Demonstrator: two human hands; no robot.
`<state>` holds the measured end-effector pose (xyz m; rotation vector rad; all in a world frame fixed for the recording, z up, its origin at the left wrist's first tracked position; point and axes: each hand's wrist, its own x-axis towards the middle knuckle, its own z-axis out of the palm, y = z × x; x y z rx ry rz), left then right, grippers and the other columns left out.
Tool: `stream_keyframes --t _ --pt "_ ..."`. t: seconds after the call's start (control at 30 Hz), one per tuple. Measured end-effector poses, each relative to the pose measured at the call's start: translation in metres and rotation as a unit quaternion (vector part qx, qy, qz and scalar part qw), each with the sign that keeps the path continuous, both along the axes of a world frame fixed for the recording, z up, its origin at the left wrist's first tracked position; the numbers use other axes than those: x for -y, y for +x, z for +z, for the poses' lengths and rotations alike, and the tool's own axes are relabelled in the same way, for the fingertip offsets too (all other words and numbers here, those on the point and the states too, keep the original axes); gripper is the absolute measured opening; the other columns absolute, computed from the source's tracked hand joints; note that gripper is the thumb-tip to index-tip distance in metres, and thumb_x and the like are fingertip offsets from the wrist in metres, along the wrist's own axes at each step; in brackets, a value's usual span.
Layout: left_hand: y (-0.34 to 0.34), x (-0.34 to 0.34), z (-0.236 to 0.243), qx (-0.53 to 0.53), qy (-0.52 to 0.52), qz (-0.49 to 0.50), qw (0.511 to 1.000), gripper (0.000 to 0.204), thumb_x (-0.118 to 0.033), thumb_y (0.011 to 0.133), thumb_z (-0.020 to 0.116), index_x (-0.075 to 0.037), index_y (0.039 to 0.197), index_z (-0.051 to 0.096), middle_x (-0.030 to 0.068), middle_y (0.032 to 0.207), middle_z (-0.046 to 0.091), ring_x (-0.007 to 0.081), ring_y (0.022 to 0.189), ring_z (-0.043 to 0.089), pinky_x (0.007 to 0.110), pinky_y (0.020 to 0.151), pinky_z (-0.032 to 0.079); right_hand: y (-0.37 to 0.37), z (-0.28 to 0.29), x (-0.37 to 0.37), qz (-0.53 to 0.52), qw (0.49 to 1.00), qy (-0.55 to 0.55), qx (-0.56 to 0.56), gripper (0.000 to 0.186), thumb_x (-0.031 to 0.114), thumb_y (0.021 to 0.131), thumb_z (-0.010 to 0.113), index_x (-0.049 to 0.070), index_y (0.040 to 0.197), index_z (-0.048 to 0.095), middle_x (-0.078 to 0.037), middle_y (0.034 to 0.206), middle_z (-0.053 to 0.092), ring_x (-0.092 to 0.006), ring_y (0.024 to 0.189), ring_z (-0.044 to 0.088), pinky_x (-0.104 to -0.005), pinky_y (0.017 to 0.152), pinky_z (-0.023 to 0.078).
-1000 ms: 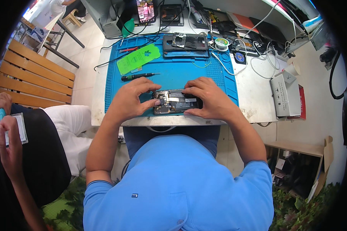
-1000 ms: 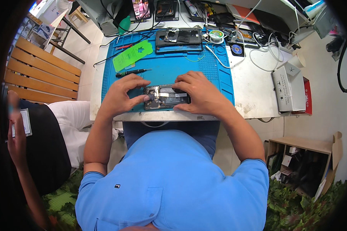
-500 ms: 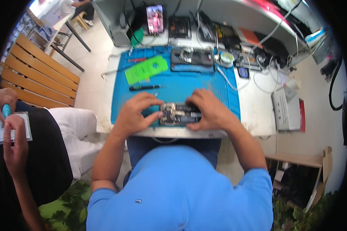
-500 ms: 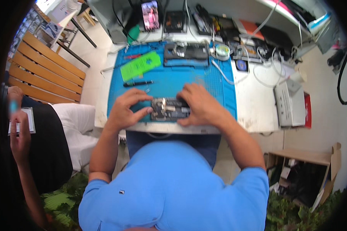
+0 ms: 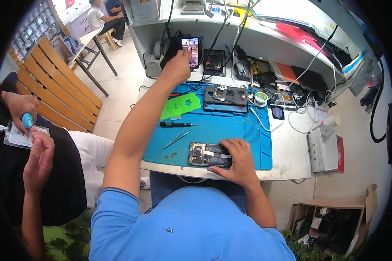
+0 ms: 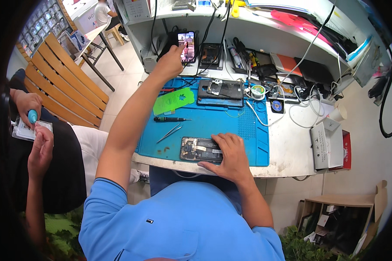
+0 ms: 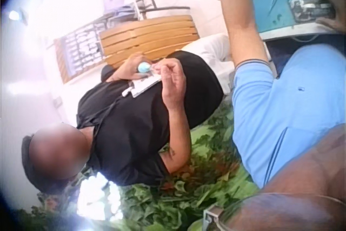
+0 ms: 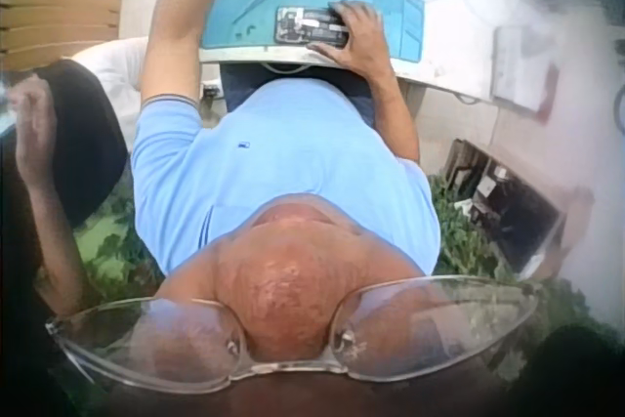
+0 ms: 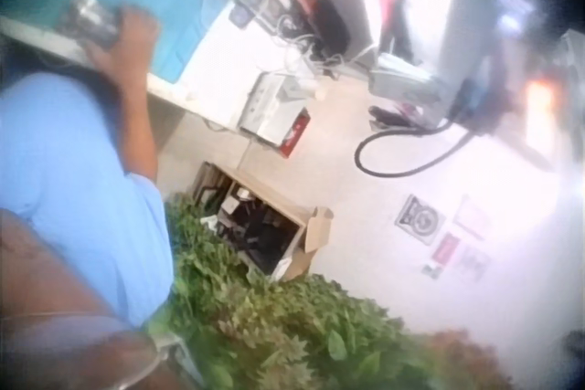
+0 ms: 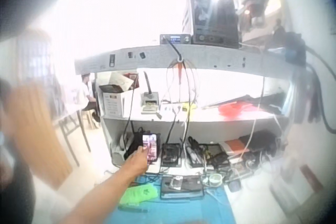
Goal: The person is repairing a small electronic device, likely a mobile phone battery or module, at a workbench. They use a small metal tool to pry and adjust components on the device, then place it on a blue mat next to other disassembled parts.
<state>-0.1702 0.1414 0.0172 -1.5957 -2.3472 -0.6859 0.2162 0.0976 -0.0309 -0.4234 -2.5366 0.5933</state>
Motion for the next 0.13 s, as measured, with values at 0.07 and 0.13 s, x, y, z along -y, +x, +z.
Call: stream_keyframes --t 0.07,0.13 --pt "-0.003 -0.015 -0.005 -0.003 -0.066 0.034 0.997 0.054 -0.002 0.090 0.055 -0.008 0.144 0.055 0.0235 0.132 0.056 0.0420 0.118 0.063 0.051 0.100 0.053 0.001 0.000 -0.001 0.001 1.000 -0.015 0.001 0.084 0.053 0.069 0.091 0.003 0.130 0.064 -0.016 0.126 0.065 -0.0360 0.123 0.056 -0.0493 0.109 0.039" --pt "-0.001 -0.031 -0.006 -0.004 -0.098 0.043 0.994 0.055 -0.001 0.089 0.056 -0.008 0.144 0.055 0.0243 0.134 0.054 0.0434 0.121 0.062 0.052 0.101 0.053 0.005 -0.002 -0.004 -0.005 1.000 -0.026 0.007 0.083 0.055 0.071 0.090 0.003 0.131 0.064 -0.015 0.127 0.065 -0.0349 0.125 0.056 -0.0484 0.111 0.039"
